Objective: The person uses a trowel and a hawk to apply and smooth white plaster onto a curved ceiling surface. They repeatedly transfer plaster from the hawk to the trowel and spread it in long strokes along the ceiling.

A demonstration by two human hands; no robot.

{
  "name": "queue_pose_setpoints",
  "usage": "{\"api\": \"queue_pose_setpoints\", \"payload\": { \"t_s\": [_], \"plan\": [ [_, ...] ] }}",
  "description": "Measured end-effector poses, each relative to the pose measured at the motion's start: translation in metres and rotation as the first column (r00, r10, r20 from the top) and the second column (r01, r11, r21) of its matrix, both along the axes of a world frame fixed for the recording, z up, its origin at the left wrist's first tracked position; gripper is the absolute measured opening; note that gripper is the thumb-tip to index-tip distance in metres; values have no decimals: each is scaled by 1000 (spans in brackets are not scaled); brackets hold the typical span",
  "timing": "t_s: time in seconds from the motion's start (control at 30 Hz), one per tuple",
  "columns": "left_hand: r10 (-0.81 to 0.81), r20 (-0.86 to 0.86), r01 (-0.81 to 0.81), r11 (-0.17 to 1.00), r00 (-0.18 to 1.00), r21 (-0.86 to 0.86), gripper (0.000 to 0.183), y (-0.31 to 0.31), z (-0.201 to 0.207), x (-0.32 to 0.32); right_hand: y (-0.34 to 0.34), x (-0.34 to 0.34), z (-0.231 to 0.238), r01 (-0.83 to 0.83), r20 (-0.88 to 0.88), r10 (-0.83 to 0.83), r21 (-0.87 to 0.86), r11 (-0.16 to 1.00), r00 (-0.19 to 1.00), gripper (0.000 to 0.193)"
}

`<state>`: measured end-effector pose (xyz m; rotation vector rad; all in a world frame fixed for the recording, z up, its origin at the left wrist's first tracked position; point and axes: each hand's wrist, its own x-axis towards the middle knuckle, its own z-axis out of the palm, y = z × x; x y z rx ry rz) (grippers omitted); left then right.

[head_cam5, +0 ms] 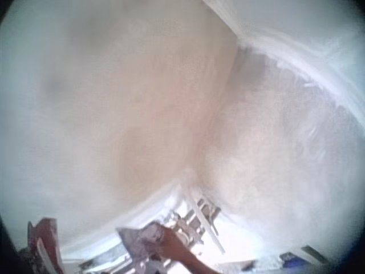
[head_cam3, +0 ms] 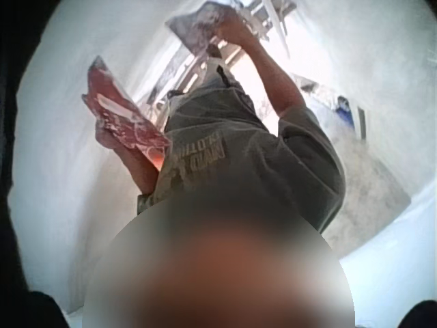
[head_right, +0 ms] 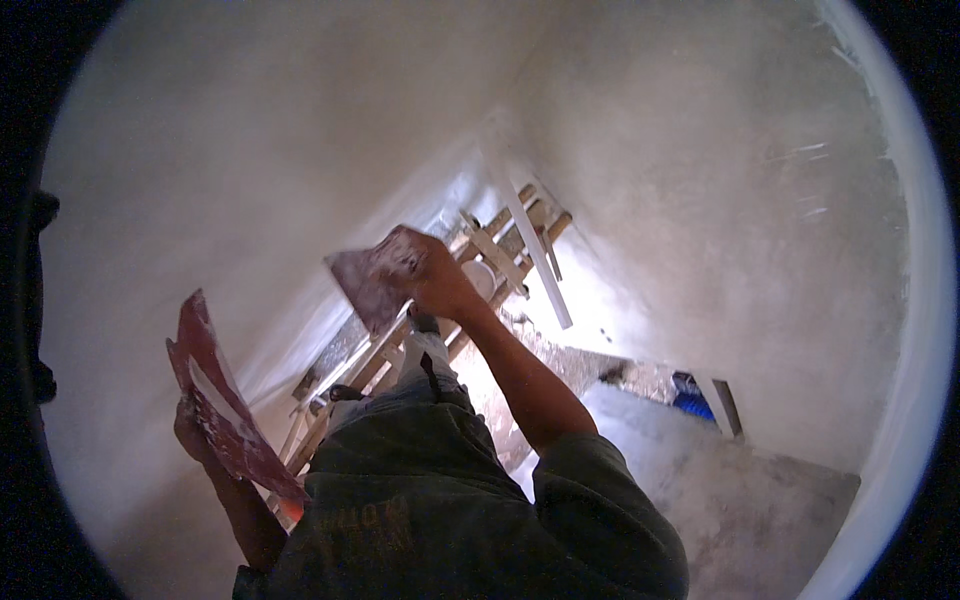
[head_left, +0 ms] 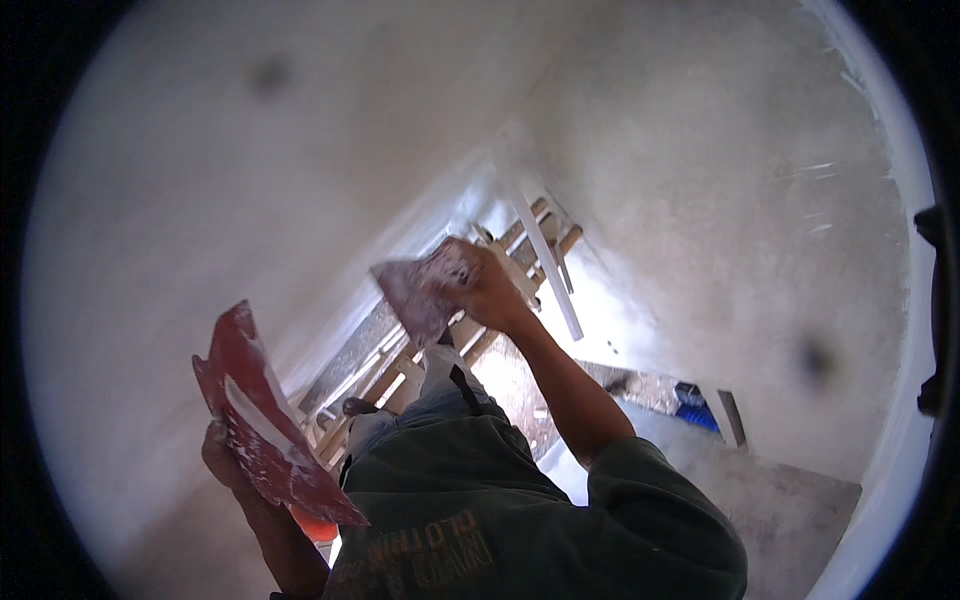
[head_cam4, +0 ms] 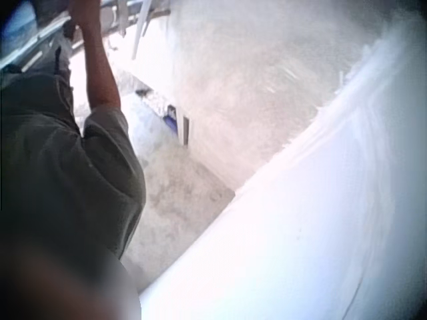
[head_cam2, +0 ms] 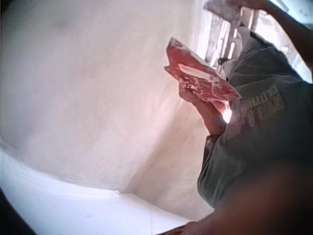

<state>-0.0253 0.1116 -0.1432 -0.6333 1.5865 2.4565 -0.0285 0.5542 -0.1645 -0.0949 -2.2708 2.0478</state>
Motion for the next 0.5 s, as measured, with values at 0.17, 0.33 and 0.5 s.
{"api": "queue_pose_setpoints", "payload": {
  "t_s": [0.17, 0.33, 0.5],
  "plan": [
    [-69, -112, 100, 951, 991, 291, 36, 7, 26, -14, 32, 47, -63, 566, 280, -496, -499, 656, 822, 23],
    [-135, -297, 255, 874, 945, 414, 34, 14, 28, -19, 84, 77, -72, 712, 198, -727, -481, 512, 657, 27],
    [-97, -20, 89, 965, 995, -247, 36, 60, 60, -17, 117, 63, 18, 703, 136, -697, -271, 658, 705, 20]
  ]
}}
